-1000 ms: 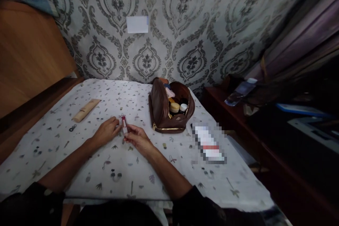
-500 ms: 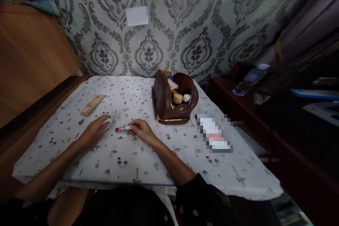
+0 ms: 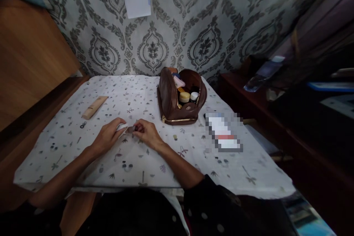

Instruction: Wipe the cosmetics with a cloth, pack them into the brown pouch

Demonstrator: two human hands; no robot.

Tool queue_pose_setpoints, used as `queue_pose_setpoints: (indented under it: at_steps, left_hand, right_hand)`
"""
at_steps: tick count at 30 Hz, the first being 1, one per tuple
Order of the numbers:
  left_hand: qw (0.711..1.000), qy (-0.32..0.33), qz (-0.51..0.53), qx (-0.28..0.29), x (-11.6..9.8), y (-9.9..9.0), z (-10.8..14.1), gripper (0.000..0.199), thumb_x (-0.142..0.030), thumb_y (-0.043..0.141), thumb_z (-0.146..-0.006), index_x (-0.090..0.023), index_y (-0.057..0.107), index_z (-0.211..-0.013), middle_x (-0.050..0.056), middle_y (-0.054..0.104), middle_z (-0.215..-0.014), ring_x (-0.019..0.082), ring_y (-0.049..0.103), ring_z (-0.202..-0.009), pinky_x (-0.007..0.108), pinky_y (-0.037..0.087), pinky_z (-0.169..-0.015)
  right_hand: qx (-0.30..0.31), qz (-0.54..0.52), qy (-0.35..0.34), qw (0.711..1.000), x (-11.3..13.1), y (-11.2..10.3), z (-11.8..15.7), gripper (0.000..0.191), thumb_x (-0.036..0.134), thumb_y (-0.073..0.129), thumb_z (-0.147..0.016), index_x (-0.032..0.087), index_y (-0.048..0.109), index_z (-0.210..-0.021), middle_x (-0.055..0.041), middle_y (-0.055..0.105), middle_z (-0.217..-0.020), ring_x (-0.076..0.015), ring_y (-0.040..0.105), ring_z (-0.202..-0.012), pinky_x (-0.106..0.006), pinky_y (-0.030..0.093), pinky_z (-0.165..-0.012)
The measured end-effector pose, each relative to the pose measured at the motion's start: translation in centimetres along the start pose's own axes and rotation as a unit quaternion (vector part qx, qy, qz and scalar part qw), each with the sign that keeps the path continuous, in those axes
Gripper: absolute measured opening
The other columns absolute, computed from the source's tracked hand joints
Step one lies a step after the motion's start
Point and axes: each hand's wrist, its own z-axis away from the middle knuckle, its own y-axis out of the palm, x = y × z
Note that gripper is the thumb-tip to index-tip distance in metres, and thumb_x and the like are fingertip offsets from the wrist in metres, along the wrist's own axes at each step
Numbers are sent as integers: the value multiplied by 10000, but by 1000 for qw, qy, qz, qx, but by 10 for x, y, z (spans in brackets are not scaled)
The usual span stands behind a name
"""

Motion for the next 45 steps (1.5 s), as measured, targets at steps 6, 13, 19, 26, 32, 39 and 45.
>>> queue_pose_setpoints:
  at_steps: [6,13,19,26,32,39,45]
  left_hand:
    - [996,77,-50,1,-15,10,-6,268,-266,388,-987,-221,628,-1098,53,592,-945,184,593,-874,289,480,-781]
    - [994,79,-75,12,-7,18,-2,287,-223,404,-978,-216,668,-1092,57,574,-929,181,574,-845,286,475,-748]
    - [994,38,-98,4,13,12,7,250,-209,437,-962,-224,671,-1047,40,588,-911,172,592,-846,269,472,-747]
    - [995,5,-95,-4,33,6,19,251,-193,434,-954,-204,666,-1047,41,594,-911,165,596,-812,258,475,-729]
    - [997,-9,-80,-21,35,8,22,264,-171,428,-937,-205,665,-1049,37,607,-926,161,607,-834,258,489,-751]
    - [991,14,-124,-52,20,14,23,287,-157,437,-942,-205,654,-1123,47,596,-948,168,602,-850,259,499,-745]
    - [973,80,-212,-51,1,28,24,286,-152,421,-962,-213,638,-1138,60,597,-987,175,593,-868,243,487,-681]
  right_hand:
    - [-8,26,-18,999,4,3,1,144,213,684,-666,191,542,-667,67,486,-609,-96,437,-590,-214,359,-570]
    - [-4,21,-2,1000,-2,5,1,137,181,692,-645,191,558,-675,64,531,-614,-100,473,-592,-218,383,-579]
    - [-7,25,19,999,-3,5,1,154,182,742,-647,187,658,-775,57,560,-626,-104,496,-592,-230,411,-590]
    - [2,20,33,999,0,3,2,148,212,736,-673,181,656,-793,56,547,-609,-97,487,-566,-216,389,-542]
    - [26,-38,48,998,-1,2,1,271,349,778,-653,182,631,-807,53,572,-611,-102,526,-562,-224,414,-547]
    - [44,-90,61,993,-3,1,-2,358,462,790,-668,187,629,-832,16,660,-646,-134,606,-579,-270,487,-604]
    - [44,-109,48,992,-8,1,-2,371,457,813,-644,183,656,-838,16,663,-690,-132,614,-627,-268,486,-636]
